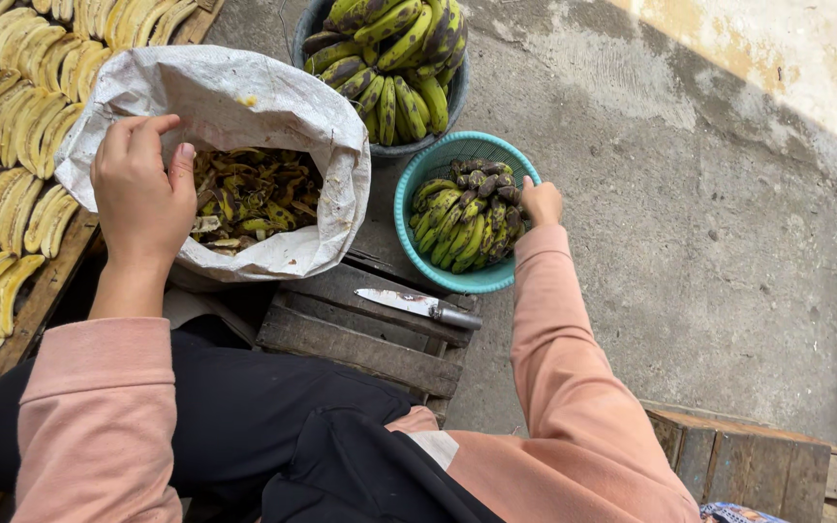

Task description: The person sits beside a bamboo drying tray and peels green bananas with a knife, splitting each peeled banana into halves. They lay the banana halves in rows on the tray and drop the peels into a sack beside them, repeating the cycle banana after banana.

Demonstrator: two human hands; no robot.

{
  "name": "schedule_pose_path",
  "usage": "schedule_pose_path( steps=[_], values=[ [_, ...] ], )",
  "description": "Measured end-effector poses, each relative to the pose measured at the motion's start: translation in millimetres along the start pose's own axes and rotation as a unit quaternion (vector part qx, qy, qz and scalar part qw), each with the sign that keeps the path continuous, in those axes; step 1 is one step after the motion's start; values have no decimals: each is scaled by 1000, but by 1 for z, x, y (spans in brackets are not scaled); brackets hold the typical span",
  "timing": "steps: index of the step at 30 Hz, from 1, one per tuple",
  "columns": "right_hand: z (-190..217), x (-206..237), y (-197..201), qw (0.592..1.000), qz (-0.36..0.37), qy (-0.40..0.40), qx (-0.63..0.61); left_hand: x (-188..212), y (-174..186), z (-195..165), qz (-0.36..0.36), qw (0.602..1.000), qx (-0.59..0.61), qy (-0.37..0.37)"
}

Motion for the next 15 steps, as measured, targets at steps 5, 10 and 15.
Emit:
schedule_pose_path(
  steps=[5, 10, 15],
  values=[
    [27, -25, -28, 977, 175, -118, -30, -10, -11, 4, 13, 999, -32, 13],
    [25, -21, -47, 928, 230, -253, -148, -19, -20, 7, 32, 999, -29, 28],
    [28, -11, -54, 947, 186, -210, -155, -31, -18, 1, 25, 999, -11, 27]
  ],
)
Point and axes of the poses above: each hand's wrist, its own x-axis away from the middle knuckle, its own y-axis out of the back of the hand, z = x × y, the point moved 6 cm from there along -x, towards the middle knuckle, and after that the axes turned 10 degrees about -x, right-handed, at the moved point
